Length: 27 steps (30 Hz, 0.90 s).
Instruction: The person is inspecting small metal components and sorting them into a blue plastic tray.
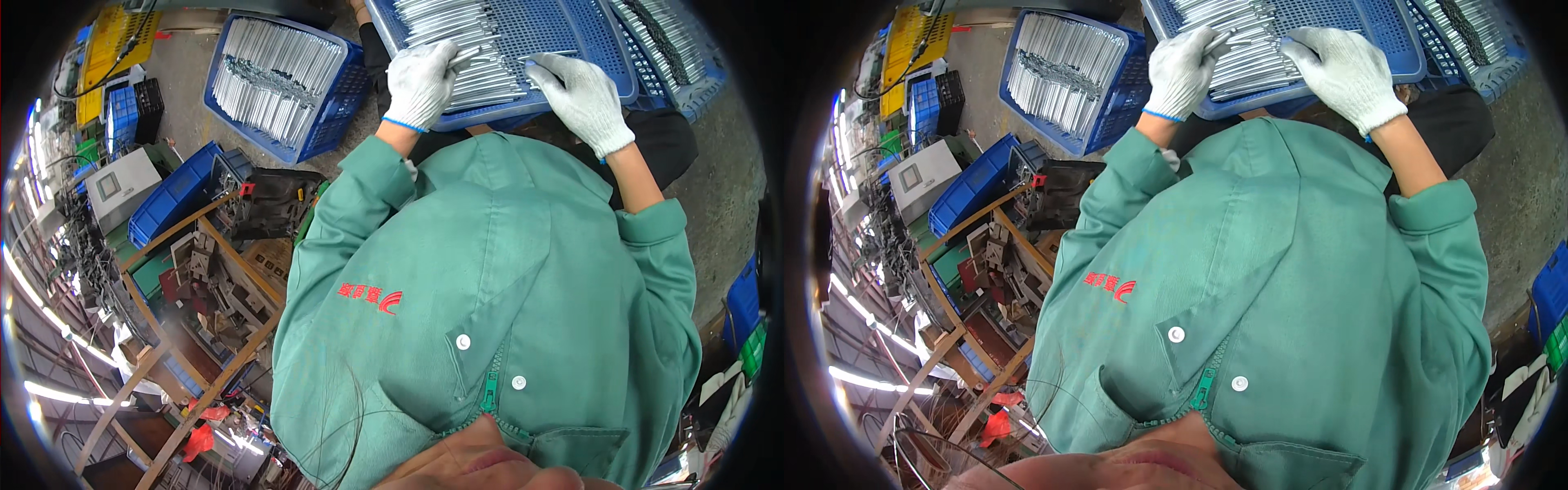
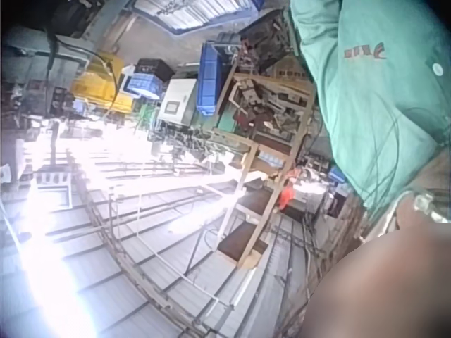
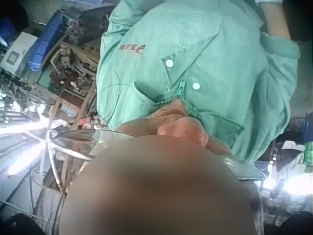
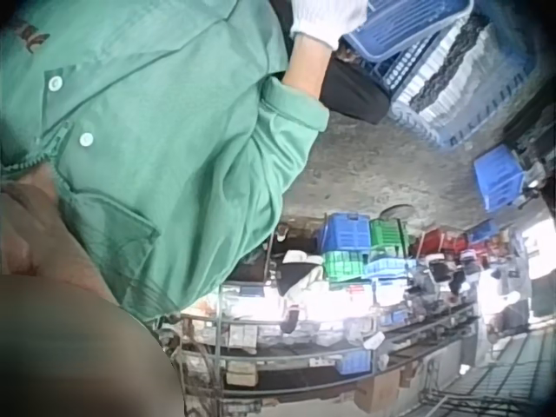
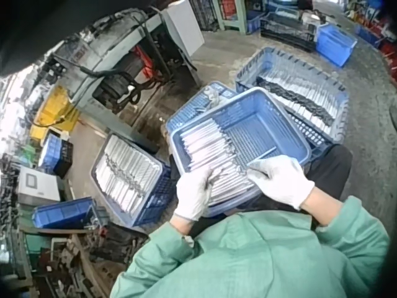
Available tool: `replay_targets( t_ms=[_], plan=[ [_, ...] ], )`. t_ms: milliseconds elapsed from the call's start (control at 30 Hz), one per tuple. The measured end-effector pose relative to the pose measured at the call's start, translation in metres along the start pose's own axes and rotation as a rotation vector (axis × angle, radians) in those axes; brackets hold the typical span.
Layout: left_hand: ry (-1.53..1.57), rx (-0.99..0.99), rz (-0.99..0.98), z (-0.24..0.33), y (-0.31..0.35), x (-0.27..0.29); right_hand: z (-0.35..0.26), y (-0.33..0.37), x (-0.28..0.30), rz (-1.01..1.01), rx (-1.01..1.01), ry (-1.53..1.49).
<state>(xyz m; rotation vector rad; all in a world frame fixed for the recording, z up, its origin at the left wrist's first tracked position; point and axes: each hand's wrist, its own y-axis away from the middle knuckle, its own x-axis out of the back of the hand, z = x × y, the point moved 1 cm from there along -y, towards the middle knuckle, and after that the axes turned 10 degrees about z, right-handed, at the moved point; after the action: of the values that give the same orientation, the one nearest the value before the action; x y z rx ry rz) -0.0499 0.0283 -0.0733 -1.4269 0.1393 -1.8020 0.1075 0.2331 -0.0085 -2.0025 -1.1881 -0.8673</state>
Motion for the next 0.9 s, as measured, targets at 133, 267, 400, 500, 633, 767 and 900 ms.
replay_targets(
  t_ms=[133, 267, 400, 500, 633, 767, 900],
  plan=[
    [-0.183, 0.011, -0.055, -0.018, 0.006, -0.039, -0.005, 0.004, 0.002, -0.015, -0.028, 0.012],
    [-0.287, 0.033, -0.105, -0.023, 0.007, -0.05, -0.006, 0.009, 0.007, -0.019, -0.052, 0.004],
    [-0.247, 0.071, -0.122, -0.021, 0.007, -0.036, 0.001, 0.013, 0.009, 0.043, -0.037, -0.033],
    [0.207, 0.208, -0.085, -0.004, 0.006, -0.012, -0.002, 0.016, 0.009, 0.098, 0.049, -0.056],
    [0.481, 0.265, -0.182, 0.002, 0.008, 0.015, -0.018, 0.016, 0.018, 0.053, 0.078, -0.063],
    [0.598, 0.26, -0.296, 0.011, 0.008, 0.034, -0.025, 0.017, 0.02, 0.004, 0.111, -0.048],
    [0.579, 0.215, -0.292, 0.019, 0.005, 0.042, -0.026, 0.017, 0.018, 0.044, 0.223, -0.003]
  ],
)
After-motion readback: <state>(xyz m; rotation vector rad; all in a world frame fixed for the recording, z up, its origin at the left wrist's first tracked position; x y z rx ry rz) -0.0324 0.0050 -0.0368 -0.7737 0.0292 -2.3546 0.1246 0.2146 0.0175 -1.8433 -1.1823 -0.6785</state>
